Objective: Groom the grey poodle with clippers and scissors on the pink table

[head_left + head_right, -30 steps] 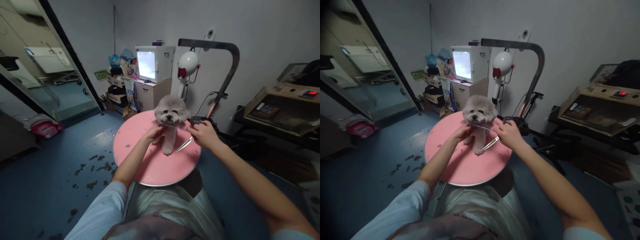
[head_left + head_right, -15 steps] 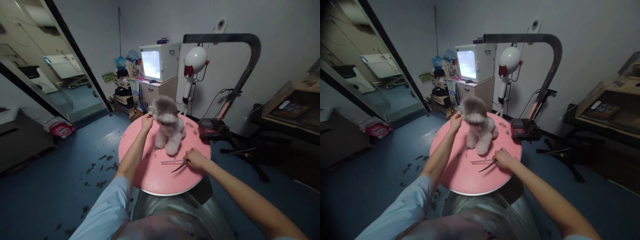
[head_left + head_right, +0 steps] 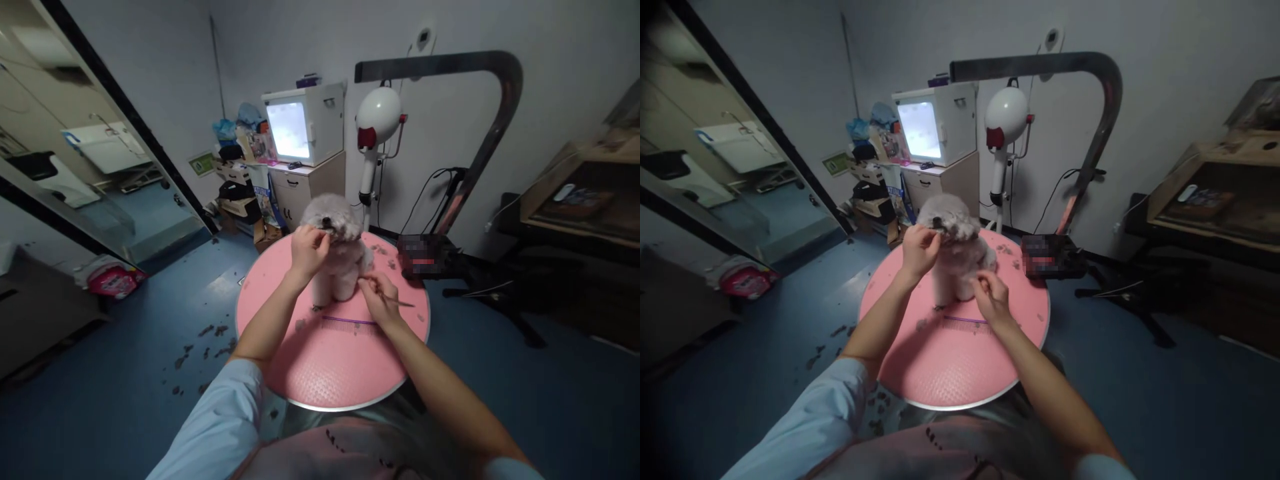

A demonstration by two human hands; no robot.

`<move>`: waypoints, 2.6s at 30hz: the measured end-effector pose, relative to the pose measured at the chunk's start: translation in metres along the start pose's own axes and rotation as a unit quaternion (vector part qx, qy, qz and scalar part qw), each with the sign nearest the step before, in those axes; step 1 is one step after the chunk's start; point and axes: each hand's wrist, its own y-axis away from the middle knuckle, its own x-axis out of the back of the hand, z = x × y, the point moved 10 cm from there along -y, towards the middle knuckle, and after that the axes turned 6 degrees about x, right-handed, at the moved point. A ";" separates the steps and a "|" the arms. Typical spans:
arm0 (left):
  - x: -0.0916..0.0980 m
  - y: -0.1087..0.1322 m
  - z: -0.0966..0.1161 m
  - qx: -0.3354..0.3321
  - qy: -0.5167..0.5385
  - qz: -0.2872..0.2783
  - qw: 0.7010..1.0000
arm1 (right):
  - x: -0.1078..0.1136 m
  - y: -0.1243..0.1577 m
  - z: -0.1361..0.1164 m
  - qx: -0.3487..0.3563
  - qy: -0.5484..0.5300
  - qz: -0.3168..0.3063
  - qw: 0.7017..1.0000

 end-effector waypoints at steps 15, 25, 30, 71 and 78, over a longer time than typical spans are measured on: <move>-0.003 -0.013 -0.041 0.061 -0.011 -0.116 0.991 | -0.028 -0.125 -0.088 0.138 0.110 -0.013 0.984; -0.074 -0.047 -0.006 -0.047 -0.040 -0.286 0.956 | 0.003 -0.123 -0.080 0.087 0.040 0.008 0.995; -0.069 -0.048 0.018 -0.105 -0.015 -0.279 0.955 | 0.033 -0.100 -0.069 0.056 0.049 0.037 0.997; -0.038 -0.067 -0.016 -0.010 0.190 -0.275 0.943 | 0.004 -0.099 -0.088 0.306 0.503 -0.379 0.714; -0.056 -0.062 0.012 -0.024 0.236 -0.333 0.913 | -0.034 0.065 0.043 0.081 0.301 -0.540 0.782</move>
